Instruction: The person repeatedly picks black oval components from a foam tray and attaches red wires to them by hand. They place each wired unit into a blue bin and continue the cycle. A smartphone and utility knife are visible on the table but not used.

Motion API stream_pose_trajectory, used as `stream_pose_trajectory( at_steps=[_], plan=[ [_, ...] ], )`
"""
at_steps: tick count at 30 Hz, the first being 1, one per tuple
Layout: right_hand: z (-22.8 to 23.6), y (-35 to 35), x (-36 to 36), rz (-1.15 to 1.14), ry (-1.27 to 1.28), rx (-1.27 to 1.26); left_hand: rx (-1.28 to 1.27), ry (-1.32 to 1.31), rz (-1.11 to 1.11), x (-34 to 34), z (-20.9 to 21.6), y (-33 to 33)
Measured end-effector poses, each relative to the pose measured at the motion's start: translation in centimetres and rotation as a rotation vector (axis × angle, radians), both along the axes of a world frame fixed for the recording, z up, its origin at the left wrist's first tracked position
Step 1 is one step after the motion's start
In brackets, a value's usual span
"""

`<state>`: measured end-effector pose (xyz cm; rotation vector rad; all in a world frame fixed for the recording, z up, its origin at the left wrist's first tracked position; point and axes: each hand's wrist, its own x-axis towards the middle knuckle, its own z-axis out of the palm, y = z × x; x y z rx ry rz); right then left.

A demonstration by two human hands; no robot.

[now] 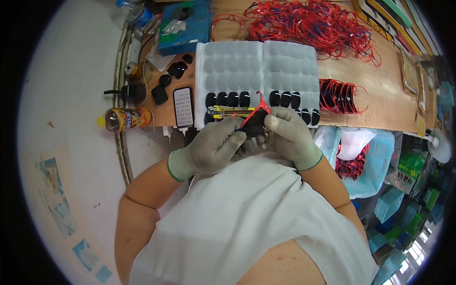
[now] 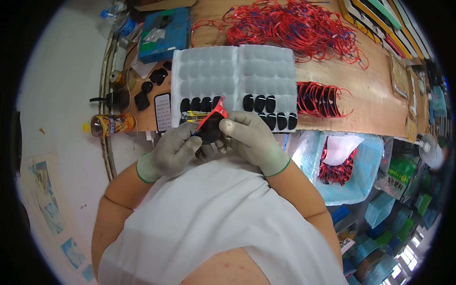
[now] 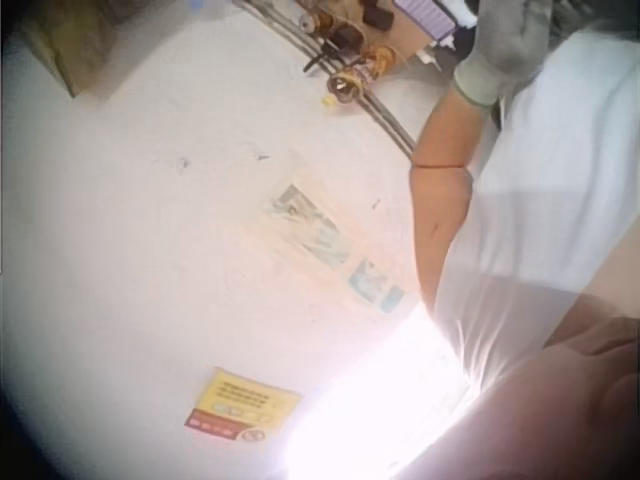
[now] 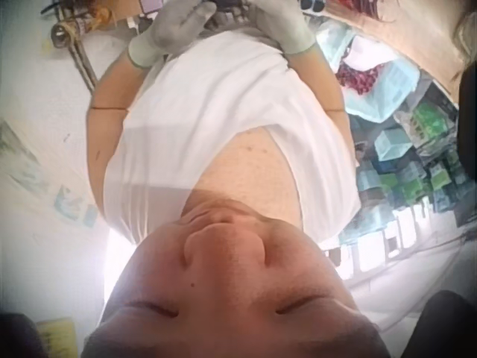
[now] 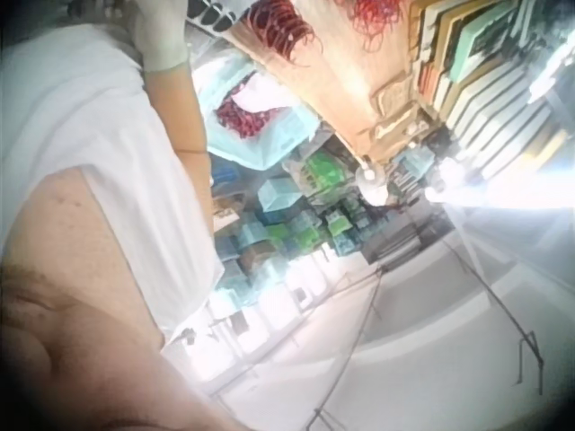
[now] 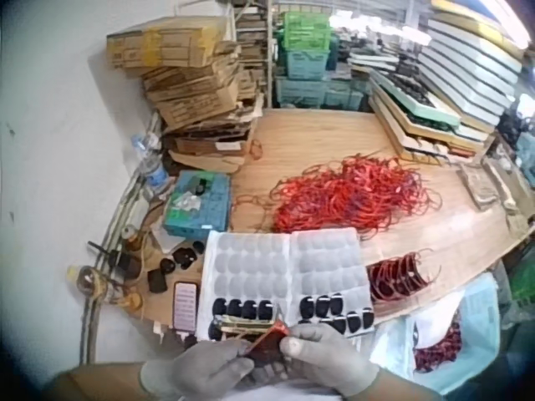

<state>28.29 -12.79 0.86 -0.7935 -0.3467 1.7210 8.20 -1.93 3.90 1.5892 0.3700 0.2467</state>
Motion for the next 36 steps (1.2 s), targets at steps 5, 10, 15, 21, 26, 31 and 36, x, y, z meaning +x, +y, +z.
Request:
stream_pose_trajectory(
  at_steps=[5, 10, 15, 21, 26, 31, 36],
  plan=[
    [0.0, -0.5, 1.2, -0.011, 0.009, -0.033, -0.271, 0.083, -0.016, 1.2, -0.6, -0.9],
    [0.5, -0.2, 1.1, -0.045, -0.062, -0.077, -0.017, 0.053, 0.069, 1.7, -0.6, -1.1],
    [-0.1, -0.4, 1.1, -0.025, -0.17, -0.12, 0.179, 0.091, 0.12, 1.5, -0.8, -1.5],
    [0.9, -0.6, 0.0, -0.072, -0.159, -0.14, 0.255, 0.002, 0.151, 1.2, -1.2, -1.2],
    [2.0, -0.4, -0.3, -0.094, -0.191, -0.16, 0.537, -0.046, 0.184, 1.6, -0.8, -1.3],
    [1.3, -0.5, -0.1, -0.091, -0.183, -0.103, 0.711, -0.067, 0.155, 1.3, -0.1, -0.9],
    [1.4, -0.9, -0.5, -0.093, -0.194, -0.115, 0.627, -0.061, 0.149, 1.1, -0.5, -0.7]
  ],
)
